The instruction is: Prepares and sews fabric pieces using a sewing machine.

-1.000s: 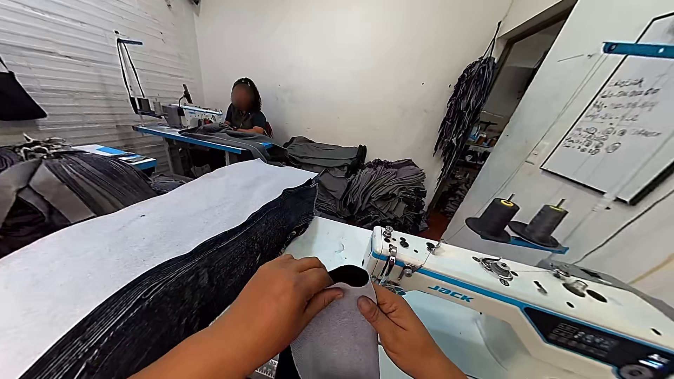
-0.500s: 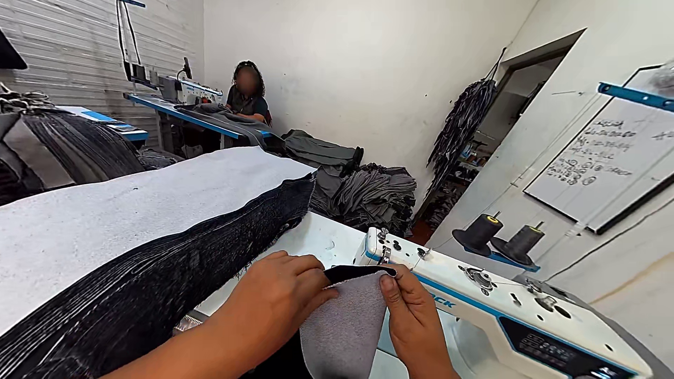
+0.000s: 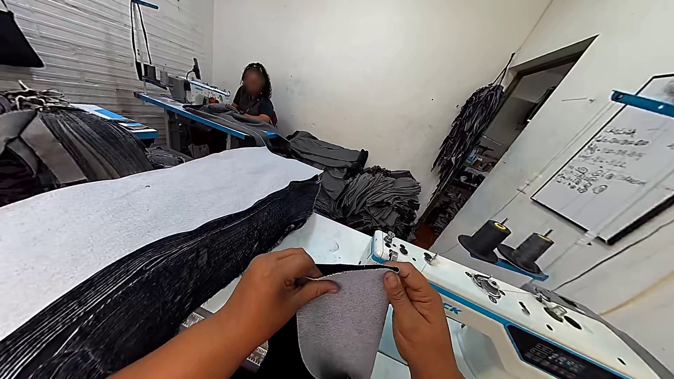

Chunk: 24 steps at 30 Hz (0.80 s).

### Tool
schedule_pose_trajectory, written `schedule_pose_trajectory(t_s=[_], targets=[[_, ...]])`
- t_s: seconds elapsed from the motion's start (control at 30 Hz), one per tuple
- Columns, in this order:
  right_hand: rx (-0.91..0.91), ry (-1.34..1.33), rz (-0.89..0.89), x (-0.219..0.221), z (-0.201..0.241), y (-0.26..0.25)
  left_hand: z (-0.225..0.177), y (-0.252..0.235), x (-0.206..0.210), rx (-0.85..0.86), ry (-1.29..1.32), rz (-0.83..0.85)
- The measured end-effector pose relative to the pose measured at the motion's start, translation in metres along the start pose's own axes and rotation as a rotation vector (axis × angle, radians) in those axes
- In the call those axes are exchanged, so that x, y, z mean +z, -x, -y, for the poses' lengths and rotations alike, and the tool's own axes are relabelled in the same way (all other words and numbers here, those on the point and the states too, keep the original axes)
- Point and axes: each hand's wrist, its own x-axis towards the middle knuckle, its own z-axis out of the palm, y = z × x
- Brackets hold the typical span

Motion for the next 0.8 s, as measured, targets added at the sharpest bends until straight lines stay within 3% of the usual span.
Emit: schedule_pose_trajectory(t_s=[0.2, 0.37, 0.53, 0.67, 0.73, 0.8], targets=[[0.209, -0.256, -0.061, 0.002, 0.000, -0.003, 0.002, 0.004, 0.002, -0.125, 0.069, 0.012], [0.236, -0.231, -0.036, 0.006, 0.001, -0.004, 0.009, 0.003, -0.001, -0.251, 0.043, 0.105], [0.198, -0.086, 0.050, 0.015, 0.003, -0.007, -0.005, -0.024, -0.010, -0.041, -0.148, 0.393], [0.225, 0.049, 0.139, 0.014, 0.007, 0.002, -0.014, -0.043, -0.010, 0.010, -0.016, 0.603], [0.231, 0.138, 0.162, 0.011, 0.008, 0.012, -0.014, -0.041, -0.005, -0.031, 0.001, 0.592], [0.231, 0.209, 0.157, 0.009, 0.007, 0.021, -0.013, -0.032, 0.002, -0.030, -0.043, 0.475]])
